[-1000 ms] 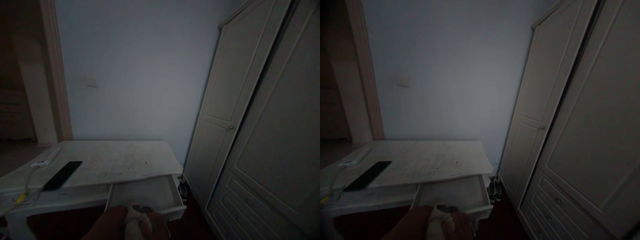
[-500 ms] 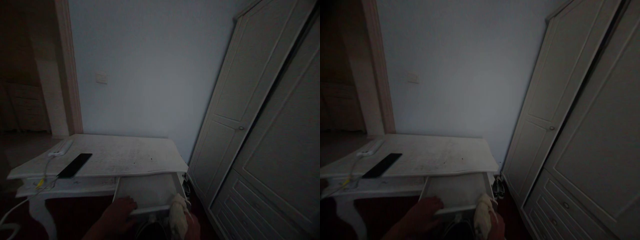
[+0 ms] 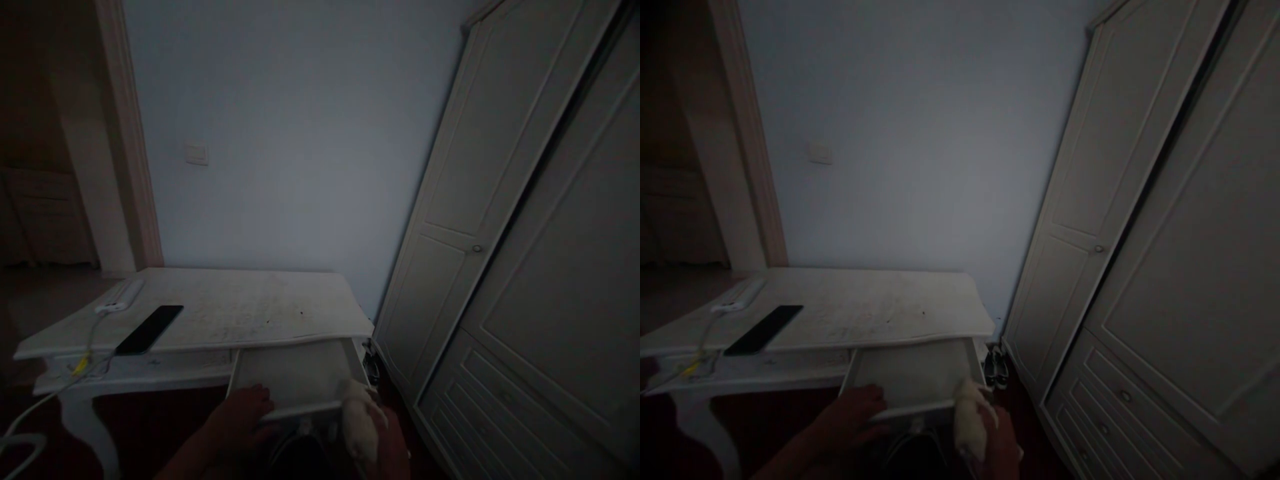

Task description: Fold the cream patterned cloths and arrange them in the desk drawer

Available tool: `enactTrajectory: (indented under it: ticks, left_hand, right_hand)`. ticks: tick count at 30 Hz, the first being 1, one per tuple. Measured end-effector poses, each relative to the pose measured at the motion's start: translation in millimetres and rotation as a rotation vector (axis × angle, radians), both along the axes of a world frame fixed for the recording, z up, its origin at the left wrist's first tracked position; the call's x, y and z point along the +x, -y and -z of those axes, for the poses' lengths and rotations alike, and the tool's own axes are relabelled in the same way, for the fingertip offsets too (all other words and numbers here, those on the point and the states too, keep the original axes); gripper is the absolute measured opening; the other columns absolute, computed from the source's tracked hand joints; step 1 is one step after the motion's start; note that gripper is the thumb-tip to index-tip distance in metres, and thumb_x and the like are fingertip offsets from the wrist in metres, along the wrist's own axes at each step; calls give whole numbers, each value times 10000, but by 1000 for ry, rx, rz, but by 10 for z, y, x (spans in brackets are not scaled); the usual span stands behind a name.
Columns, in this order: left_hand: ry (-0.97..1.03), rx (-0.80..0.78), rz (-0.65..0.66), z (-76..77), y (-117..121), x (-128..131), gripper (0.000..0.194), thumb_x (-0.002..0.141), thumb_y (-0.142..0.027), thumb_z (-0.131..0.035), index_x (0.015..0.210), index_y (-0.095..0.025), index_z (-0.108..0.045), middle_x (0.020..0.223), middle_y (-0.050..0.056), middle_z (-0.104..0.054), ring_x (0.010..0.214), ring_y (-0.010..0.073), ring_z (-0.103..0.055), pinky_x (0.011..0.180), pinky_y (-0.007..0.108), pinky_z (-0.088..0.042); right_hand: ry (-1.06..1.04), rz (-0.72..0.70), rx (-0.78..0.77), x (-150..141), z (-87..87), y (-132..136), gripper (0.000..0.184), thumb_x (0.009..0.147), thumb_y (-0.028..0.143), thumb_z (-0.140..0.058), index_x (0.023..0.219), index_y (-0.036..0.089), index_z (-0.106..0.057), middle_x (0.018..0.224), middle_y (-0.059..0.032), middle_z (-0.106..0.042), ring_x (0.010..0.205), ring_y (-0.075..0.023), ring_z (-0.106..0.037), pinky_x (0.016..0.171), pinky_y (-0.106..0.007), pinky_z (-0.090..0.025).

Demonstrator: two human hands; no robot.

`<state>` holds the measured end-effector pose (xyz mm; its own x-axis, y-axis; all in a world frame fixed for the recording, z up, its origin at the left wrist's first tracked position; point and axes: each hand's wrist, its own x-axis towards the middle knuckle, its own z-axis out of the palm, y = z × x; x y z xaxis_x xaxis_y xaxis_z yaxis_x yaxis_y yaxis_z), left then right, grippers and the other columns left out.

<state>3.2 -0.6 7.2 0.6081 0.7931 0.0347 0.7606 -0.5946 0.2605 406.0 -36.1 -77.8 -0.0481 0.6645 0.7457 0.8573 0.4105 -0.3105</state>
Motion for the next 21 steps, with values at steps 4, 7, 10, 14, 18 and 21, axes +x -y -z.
enactTrajectory:
  ticks: [4, 7, 10, 14, 18, 21]
  left_hand:
    - [150, -18, -25, -113, 73, -4, 504, 1022, -694, -432, 1130, -281, -701, 1213, 82, -705, 1132, 284, -654, 1004, 402, -522]
    - [307, -44, -41, -127, 65, -45, 575, 1039, -706, -314, 1164, -278, -677, 1146, 76, -715, 1048, 254, -666, 949, 377, -532]
    - [478, -119, -68, -34, -57, -91, 702, 1016, -761, -202, 1118, -258, -681, 1082, 82, -728, 996, 253, -676, 937, 383, -544]
    - [701, -207, -260, 112, -237, -151, 895, 968, -802, 22, 999, -235, -671, 996, 90, -730, 974, 268, -693, 936, 416, -558]
    - [686, -179, -240, 98, -204, -173, 824, 990, -808, -76, 973, -250, -682, 965, 64, -720, 911, 233, -681, 886, 374, -545]
    - [541, -119, -186, 0, -110, -123, 699, 1022, -769, -235, 929, -249, -693, 932, 45, -716, 887, 208, -673, 849, 333, -513]
  right_hand:
    - [-29, 68, 13, -129, -146, -15, 657, 903, 616, -667, 1431, 236, -577, 1215, -159, -679, 1046, -368, -697, 846, -461, -575]
    - [35, 53, 74, -757, -240, -54, 680, 861, 606, -725, 1429, 260, -583, 1166, -148, -676, 985, -359, -673, 818, -460, -551]
    - [153, -96, 121, -1613, -270, -68, 736, 791, 506, -782, 1463, 284, -579, 1061, -118, -675, 862, -315, -629, 739, -424, -516]
    - [222, -154, 203, -2495, -202, -111, 454, 835, 262, -730, 1283, 310, -670, 920, -63, -657, 799, -275, -591, 729, -409, -493]
    - [166, -167, 234, -2588, -80, -154, 232, 908, 310, -701, 1138, 337, -709, 876, -37, -653, 792, -250, -615, 736, -386, -510]
    - [214, -167, 326, -2353, 39, -137, 245, 896, 351, -719, 1132, 416, -724, 905, -17, -697, 823, -244, -657, 731, -362, -525]
